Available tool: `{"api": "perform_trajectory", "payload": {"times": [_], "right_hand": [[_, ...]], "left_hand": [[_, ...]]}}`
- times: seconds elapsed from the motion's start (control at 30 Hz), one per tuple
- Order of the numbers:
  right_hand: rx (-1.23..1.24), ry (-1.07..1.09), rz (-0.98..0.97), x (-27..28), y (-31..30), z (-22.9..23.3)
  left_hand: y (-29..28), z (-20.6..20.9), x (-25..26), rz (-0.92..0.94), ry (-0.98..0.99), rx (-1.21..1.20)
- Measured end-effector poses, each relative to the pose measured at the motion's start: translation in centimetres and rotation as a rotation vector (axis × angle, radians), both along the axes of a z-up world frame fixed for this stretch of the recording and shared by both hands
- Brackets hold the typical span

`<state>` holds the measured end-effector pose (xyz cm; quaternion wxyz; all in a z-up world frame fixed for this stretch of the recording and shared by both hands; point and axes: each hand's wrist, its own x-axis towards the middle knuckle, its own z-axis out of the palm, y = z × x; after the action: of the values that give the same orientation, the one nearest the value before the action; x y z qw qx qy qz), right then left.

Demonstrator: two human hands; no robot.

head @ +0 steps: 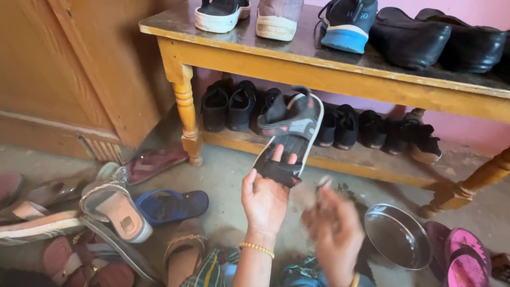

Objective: The person sits on the floor and wipes a black sneaker with a cloth, dipping the cloth into a metal bowl of water. They clean the upper, sole, and sides of the shoe, then place it on a wooden shoe rack. They repeat the process with a second sneaker.

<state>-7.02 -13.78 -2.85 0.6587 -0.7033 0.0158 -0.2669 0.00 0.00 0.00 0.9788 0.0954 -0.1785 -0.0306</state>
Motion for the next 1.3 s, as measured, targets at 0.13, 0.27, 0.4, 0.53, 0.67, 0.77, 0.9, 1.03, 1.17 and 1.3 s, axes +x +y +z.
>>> {"api": "perform_trajectory", "payload": {"times": [0.13,0.27,0.4,0.53,0.67,0.77,0.9,1.03,1.17,1.3], "right_hand": [[-0.715,-0.157,-0.142,2.5,0.7,7.9],[-0.988,-0.341,-0.068,2.5,2.5,9.5],[-1.11,-0.386,0.103,2.1,2.2,7.0],[-1.046,-0.247,0.179,0.0,-0.2,3.2],[-0.954,-0.335,0.005,0.7,-1.5,4.7],[-0.778,-0.331,-0.061,2.0,-1.1,9.0],[-0.915,-0.417,0.094,4.4,1.6,11.4],[-1.003,-0.499,0.326,5.1,1.5,9.8],[-0.991,-0.4,0.204,5.2,-1.3,7.5],[-1.106,-0.096,-0.045,5.0,-3.2,6.7]], "left_hand": [[-1.5,0.3,-0.6,-0.06,-0.109,0.061],[-1.1,-0.1,-0.4,-0.084,-0.006,0.107],[0.3,-0.5,-0.6,-0.089,0.071,0.052],[0.6,0.0,-0.5,-0.069,0.128,0.087],[0.3,0.8,0.5,-0.092,0.065,0.059],[-0.4,0.0,0.0,-0.122,0.055,0.025],[-1.1,-1.0,0.1,-0.186,0.078,0.062],[-2.1,-2.1,0.4,-0.047,0.14,0.358],[-3.0,-2.7,0.4,-0.019,0.089,0.429],[-3.1,-2.4,0.3,-0.061,0.007,0.402]]}}
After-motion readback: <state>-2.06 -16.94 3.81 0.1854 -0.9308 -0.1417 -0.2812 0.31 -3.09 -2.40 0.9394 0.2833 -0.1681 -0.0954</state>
